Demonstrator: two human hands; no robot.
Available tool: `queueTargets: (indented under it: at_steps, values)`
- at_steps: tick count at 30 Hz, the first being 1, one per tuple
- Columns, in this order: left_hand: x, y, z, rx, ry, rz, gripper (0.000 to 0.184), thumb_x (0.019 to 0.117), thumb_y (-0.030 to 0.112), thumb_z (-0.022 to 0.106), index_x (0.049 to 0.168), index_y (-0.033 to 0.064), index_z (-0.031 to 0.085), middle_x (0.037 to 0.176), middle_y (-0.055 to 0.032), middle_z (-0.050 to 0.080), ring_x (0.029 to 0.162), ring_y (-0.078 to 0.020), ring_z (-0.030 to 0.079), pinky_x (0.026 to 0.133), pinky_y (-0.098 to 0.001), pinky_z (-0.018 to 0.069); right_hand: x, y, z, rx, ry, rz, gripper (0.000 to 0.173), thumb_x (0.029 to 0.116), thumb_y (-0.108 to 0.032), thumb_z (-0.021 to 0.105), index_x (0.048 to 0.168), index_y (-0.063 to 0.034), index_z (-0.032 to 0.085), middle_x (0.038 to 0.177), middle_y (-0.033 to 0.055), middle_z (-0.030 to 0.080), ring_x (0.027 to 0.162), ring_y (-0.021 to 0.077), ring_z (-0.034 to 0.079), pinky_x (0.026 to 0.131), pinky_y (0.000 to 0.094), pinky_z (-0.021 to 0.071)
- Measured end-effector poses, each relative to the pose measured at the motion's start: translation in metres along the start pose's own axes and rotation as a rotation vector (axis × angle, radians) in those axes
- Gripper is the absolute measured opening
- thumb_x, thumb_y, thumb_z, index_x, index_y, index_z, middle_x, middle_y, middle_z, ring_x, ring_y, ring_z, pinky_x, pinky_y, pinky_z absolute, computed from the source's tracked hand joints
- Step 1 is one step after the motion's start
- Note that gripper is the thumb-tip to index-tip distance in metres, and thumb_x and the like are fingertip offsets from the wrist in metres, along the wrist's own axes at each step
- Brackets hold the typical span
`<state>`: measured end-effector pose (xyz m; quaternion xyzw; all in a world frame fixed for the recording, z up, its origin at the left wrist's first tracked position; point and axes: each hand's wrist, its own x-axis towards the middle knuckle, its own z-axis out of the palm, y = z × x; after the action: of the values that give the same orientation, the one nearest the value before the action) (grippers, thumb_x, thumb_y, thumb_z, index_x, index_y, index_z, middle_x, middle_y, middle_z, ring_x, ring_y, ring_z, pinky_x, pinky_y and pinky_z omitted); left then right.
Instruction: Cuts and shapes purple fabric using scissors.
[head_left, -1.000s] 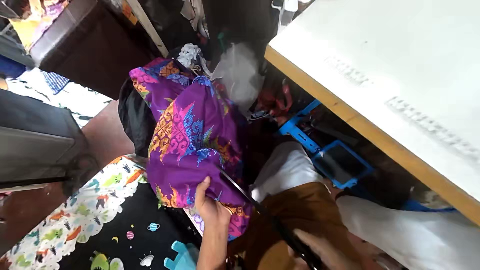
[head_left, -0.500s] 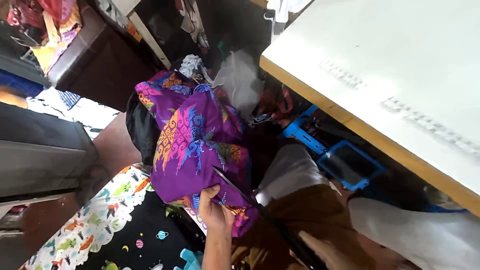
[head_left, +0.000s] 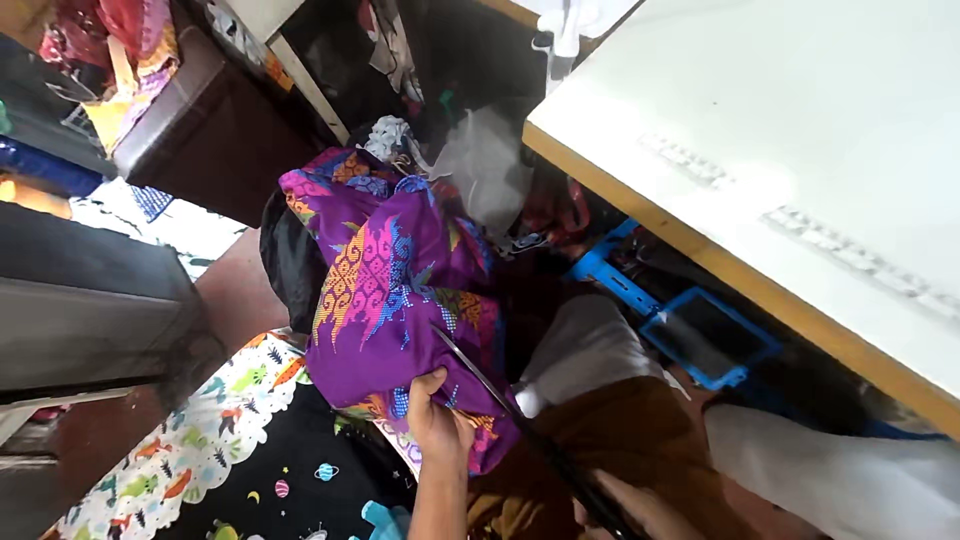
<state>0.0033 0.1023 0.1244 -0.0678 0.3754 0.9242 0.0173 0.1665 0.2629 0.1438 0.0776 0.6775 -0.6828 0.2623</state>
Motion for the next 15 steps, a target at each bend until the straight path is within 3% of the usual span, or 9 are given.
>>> queueTargets:
  at_steps: [3,9,15]
  values:
    - [0.0,-0.001,-0.001,0.006,0.005,-0.01,0.012,0.0809,0.006,0.062,0.084,0.0103,0.073,0.084,-0.0039,0.076,0.082,-0.0099,0.074,0.073,-0.0292,0.0618,0.0,0.0,0.0,0.023,-0.006,0.01,0.057,0.0968,-0.047,0.063,0.114,0.0075,0.059,0.082,0.0065,0.062,0.068,0.0079,0.056,0.063,0.0275,0.0488]
    - [-0.001,-0.003,-0.003,0.004,0.025,-0.021,0.012,0.0798,0.005,0.062,0.085,0.0096,0.072,0.084,-0.0049,0.076,0.082,-0.0109,0.074,0.073,-0.0297,0.0621,0.002,0.013,0.0,0.113,-0.047,-0.059,0.069,0.0935,-0.063,0.059,0.112,0.0033,0.059,0.077,-0.0007,0.057,0.065,0.0021,0.053,0.059,0.0221,0.0465]
    - [-0.001,-0.004,-0.003,0.005,0.025,-0.017,0.014,0.0813,0.005,0.06,0.086,0.0097,0.072,0.085,-0.0044,0.076,0.082,-0.0106,0.074,0.074,-0.0296,0.0619,0.004,0.015,0.003,0.185,-0.055,-0.059,0.064,0.0932,-0.062,0.061,0.111,0.0001,0.058,0.078,-0.0048,0.055,0.064,-0.002,0.051,0.058,0.0182,0.0444]
